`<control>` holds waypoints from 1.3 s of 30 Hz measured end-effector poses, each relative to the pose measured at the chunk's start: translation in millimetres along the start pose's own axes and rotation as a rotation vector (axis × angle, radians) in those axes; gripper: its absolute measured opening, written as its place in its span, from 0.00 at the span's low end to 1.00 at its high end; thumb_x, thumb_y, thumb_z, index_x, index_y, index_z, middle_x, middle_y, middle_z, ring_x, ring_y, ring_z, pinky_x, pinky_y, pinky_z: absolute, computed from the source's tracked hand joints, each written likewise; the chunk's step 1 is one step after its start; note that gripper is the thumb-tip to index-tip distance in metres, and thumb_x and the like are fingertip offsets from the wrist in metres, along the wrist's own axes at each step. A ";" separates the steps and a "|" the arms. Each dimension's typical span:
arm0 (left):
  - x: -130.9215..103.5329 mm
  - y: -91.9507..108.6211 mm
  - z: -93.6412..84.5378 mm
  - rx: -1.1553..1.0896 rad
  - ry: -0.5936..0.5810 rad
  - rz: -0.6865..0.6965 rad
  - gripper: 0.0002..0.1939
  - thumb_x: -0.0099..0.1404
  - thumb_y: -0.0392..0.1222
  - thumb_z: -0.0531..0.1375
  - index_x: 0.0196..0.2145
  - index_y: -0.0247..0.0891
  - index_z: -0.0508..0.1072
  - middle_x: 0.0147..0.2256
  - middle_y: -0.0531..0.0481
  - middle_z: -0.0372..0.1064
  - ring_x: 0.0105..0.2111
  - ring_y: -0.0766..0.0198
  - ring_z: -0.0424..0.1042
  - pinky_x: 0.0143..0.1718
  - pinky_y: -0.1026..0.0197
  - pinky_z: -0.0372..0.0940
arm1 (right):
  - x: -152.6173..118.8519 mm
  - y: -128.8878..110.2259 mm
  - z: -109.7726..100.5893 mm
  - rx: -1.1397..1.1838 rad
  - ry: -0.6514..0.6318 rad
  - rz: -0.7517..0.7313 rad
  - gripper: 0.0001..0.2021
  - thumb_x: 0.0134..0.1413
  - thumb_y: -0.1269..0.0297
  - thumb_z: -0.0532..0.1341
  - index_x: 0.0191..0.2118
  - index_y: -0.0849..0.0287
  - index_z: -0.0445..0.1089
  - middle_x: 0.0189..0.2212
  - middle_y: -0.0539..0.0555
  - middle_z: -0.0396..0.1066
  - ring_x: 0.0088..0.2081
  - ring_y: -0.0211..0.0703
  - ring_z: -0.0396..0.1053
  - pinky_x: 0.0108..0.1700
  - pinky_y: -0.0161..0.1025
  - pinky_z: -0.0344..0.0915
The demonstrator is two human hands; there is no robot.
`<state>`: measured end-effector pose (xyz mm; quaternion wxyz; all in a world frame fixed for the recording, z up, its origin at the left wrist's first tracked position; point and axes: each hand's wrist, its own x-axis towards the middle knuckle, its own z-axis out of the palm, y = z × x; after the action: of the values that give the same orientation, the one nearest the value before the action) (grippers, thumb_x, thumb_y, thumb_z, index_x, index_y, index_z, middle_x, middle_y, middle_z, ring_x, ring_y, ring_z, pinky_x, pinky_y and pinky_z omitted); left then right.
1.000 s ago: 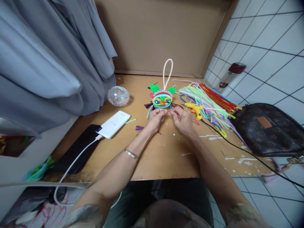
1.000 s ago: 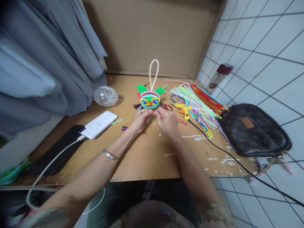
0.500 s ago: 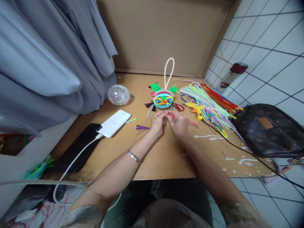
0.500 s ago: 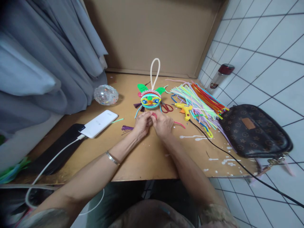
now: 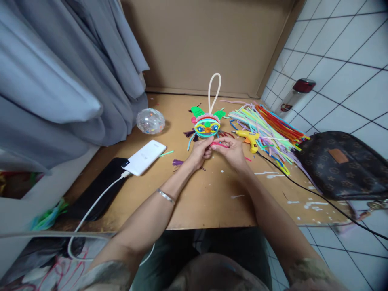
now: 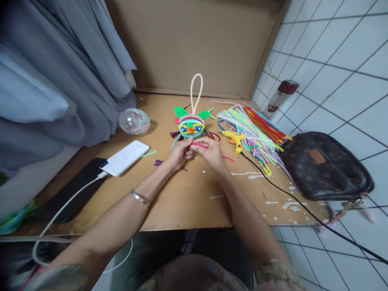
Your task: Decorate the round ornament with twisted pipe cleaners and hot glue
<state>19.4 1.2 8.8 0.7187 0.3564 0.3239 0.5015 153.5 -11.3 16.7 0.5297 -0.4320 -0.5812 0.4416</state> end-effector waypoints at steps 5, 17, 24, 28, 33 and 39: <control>1.0 6.9 -8.9 0.073 -0.091 0.027 0.29 0.43 0.56 0.78 0.19 0.34 0.67 0.15 0.62 0.47 0.15 0.80 0.42 0.19 0.68 0.36 | 1.5 3.0 -2.8 -0.069 -0.023 -0.041 0.19 0.41 0.49 0.72 0.34 0.58 0.75 0.22 0.46 0.70 0.26 0.37 0.68 0.31 0.36 0.65; 4.8 -2.4 -6.0 0.156 0.125 0.222 0.26 0.49 0.56 0.76 0.16 0.35 0.68 0.16 0.58 0.56 0.18 0.75 0.49 0.20 0.66 0.42 | -11.3 -15.1 -6.8 -1.133 0.078 -0.270 0.16 0.66 0.62 0.52 0.38 0.59 0.77 0.31 0.57 0.78 0.31 0.44 0.68 0.32 0.38 0.50; 7.7 -8.1 -6.0 0.094 0.260 0.247 0.27 0.52 0.52 0.75 0.15 0.36 0.64 0.16 0.60 0.52 0.18 0.75 0.48 0.21 0.66 0.43 | -20.1 -8.7 13.2 -1.162 0.043 -0.232 0.16 0.69 0.61 0.51 0.41 0.59 0.76 0.33 0.60 0.78 0.33 0.47 0.72 0.33 0.39 0.52; 8.6 -13.8 -4.2 0.031 0.279 0.244 0.29 0.52 0.53 0.74 0.15 0.36 0.60 0.16 0.60 0.51 0.18 0.75 0.49 0.21 0.67 0.46 | -24.4 -1.1 24.5 -1.113 0.091 -0.195 0.15 0.69 0.60 0.51 0.40 0.57 0.75 0.31 0.60 0.78 0.30 0.47 0.72 0.33 0.40 0.54; 5.4 -17.2 3.0 -0.029 0.336 0.198 0.28 0.53 0.52 0.73 0.17 0.37 0.60 0.15 0.61 0.53 0.17 0.76 0.49 0.20 0.68 0.47 | -26.9 3.2 34.9 -1.099 0.165 -0.127 0.15 0.69 0.60 0.51 0.43 0.59 0.74 0.32 0.60 0.78 0.30 0.47 0.72 0.32 0.39 0.55; 1.6 -19.3 9.1 -0.059 0.397 0.168 0.25 0.55 0.52 0.73 0.19 0.37 0.62 0.15 0.59 0.59 0.17 0.75 0.55 0.21 0.69 0.50 | -26.8 0.1 38.2 -1.055 0.223 -0.131 0.15 0.66 0.61 0.56 0.51 0.56 0.75 0.34 0.57 0.81 0.33 0.48 0.74 0.33 0.38 0.56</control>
<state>36.8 -3.6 -2.7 0.6068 0.2551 0.4132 0.6292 117.1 -39.5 8.5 0.3259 -0.6462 -0.6901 0.0075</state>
